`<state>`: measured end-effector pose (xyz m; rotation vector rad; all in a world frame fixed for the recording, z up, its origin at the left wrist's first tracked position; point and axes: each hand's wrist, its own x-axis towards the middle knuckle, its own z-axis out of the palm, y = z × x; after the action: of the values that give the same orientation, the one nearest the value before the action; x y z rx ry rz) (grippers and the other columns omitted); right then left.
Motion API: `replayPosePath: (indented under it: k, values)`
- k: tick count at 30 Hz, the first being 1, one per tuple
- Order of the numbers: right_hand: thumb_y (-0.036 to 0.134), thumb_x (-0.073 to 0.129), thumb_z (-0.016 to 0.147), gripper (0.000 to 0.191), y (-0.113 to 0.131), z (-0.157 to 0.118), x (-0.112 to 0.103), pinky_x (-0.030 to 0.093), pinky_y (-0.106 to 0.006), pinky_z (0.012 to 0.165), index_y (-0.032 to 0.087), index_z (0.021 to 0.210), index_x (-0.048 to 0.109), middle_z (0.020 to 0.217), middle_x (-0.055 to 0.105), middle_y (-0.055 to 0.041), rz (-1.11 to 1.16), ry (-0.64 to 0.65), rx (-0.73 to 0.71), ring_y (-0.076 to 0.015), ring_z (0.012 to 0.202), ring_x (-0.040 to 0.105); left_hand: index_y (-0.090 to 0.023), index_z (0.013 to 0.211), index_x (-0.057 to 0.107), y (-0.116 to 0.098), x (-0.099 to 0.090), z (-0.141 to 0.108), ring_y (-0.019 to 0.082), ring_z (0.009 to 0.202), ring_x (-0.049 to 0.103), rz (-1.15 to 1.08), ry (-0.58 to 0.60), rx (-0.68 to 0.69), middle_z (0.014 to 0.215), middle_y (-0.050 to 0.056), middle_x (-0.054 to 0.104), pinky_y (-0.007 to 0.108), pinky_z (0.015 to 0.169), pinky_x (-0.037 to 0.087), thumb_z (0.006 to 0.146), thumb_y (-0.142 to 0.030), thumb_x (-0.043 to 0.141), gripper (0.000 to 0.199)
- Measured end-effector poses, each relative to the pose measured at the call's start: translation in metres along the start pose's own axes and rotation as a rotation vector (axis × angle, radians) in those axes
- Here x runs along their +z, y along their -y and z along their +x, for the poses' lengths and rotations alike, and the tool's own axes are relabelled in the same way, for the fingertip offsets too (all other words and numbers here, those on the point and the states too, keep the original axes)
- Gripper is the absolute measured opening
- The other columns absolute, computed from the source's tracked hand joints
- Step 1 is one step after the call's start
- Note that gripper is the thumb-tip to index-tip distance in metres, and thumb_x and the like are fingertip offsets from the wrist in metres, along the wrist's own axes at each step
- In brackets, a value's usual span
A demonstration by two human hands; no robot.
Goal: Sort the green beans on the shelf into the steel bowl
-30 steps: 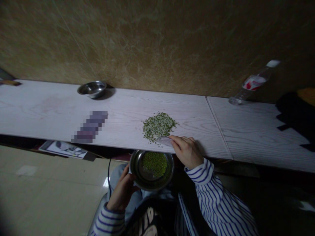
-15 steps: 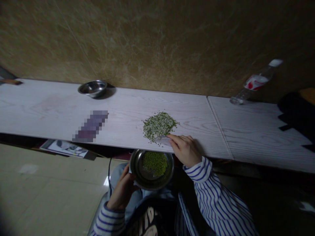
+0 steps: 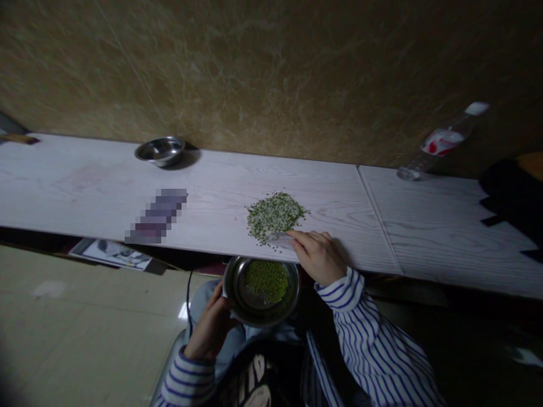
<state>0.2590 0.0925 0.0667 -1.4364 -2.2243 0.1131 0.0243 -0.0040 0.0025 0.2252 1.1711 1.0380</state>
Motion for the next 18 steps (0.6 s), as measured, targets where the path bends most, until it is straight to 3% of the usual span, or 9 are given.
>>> replayPosePath:
  k: [18]
  values:
    - [0.024,0.048,0.090,0.024,0.0037,0.0016,-0.0007,0.042,-0.032,0.073,0.021,0.109,0.062,0.095,0.071,-0.0044,0.005,0.037,-0.015,-0.0174,0.083,0.064,-0.027,0.125,0.045,-0.0007,0.0050,-0.0009,0.014,0.072,0.050,-0.011,-0.039,0.020,0.086,0.002,0.056,0.025,0.059,0.044,0.065,-0.021,0.058,0.061]
